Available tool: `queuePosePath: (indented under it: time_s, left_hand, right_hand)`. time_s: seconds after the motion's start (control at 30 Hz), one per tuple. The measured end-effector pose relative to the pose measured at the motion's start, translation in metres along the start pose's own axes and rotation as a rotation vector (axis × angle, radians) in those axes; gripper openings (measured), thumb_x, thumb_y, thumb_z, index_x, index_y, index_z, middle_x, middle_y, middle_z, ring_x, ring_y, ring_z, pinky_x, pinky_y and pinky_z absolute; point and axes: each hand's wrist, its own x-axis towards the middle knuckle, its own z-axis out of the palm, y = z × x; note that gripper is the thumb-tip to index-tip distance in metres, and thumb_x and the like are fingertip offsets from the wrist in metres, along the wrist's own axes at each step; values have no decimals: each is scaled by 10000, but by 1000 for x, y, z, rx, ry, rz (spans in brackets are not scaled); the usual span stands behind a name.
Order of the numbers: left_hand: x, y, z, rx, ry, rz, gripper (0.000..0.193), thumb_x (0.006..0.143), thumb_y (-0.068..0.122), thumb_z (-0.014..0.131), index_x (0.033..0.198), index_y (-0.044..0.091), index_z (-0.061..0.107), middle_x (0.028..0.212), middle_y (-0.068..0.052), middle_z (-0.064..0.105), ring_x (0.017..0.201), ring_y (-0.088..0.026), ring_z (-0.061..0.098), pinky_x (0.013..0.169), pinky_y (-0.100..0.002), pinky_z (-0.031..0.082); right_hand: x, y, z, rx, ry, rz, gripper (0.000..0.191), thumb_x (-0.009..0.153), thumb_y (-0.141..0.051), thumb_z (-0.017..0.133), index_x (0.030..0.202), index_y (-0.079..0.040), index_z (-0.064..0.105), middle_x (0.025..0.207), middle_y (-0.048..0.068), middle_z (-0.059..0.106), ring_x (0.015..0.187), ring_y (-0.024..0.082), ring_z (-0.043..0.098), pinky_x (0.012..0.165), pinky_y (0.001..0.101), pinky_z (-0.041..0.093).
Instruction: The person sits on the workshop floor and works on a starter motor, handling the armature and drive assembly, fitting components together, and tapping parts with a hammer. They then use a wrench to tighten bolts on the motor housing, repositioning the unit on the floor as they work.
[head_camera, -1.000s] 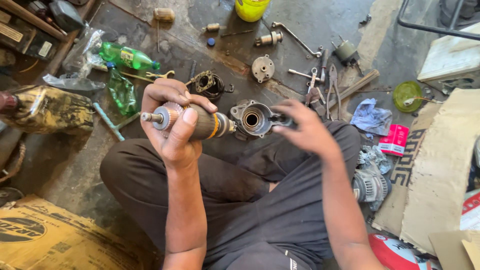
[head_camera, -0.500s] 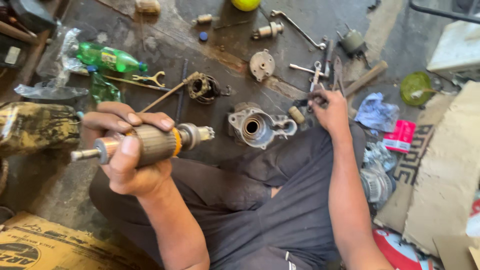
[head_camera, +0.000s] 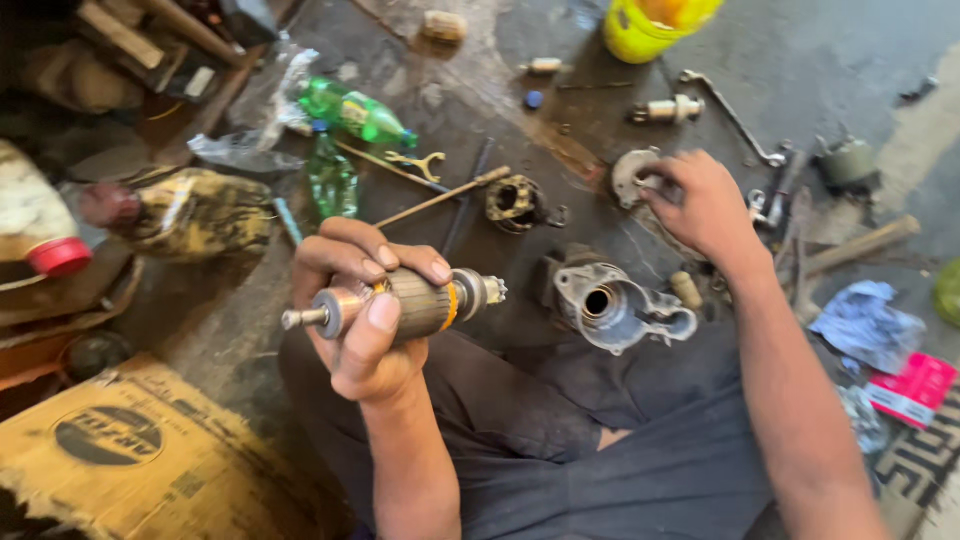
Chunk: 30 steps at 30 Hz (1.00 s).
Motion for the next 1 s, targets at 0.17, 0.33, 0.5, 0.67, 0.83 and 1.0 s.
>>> queuePosePath:
  time_s: [0.17,0.33,0.5,0.67,0.83,1.0]
  left_hand:
    - [5,14,-13,54,70,99,251,870,100,672,1010,-16,499,1001,-156,476,723,-340,676,727,-441,596]
    - [11,10,-13,-1,101,78,258,863,112,672,1003,-16,497,1002,-158,479,739,-345,680,729,-428,593]
    - [13,1,-12,-31,85,28,270,860,105,672,1041,-16,512,1012,-164,482,756,-357,688,739,-424,590]
    - [13,-5,-18,-184,87,-41,269,879,112,664,1065,3,503,1021,-151,488,778,-343,688,750,-430,587]
    - [13,-14,-10,-473,57,-213,212,899,117,624,1044,21,503,1051,-131,496,842,-348,700,785,-456,594]
    - [-10,-31,30,-447,-125,-319,194,909,94,627,1052,11,525,1060,-131,507,802,-326,702,756,-425,581]
  right_hand:
    - [86,-68,31,89,-164,-362,222,880,-184,770,1079,-93,730,984,127,666,1007,357,626,866,467,521]
    - [166,-142,127,71,-248,-634,384,869,-143,655,1246,-134,726,1071,143,718,877,387,698,692,485,555]
    - [192,-171,210,-410,-286,-624,161,962,-169,589,992,-104,734,921,151,728,813,311,736,630,432,574]
    - [177,-166,128,-58,-198,-551,222,836,-127,672,1044,-92,740,887,140,753,786,367,713,650,478,555]
    - [46,-166,-53,632,193,-69,228,968,-34,809,1152,-11,676,1146,129,740,1071,229,730,954,344,588]
    - [-93,-197,-76,991,433,-76,235,967,20,779,1110,-27,599,1166,191,732,1117,248,743,1032,364,613]
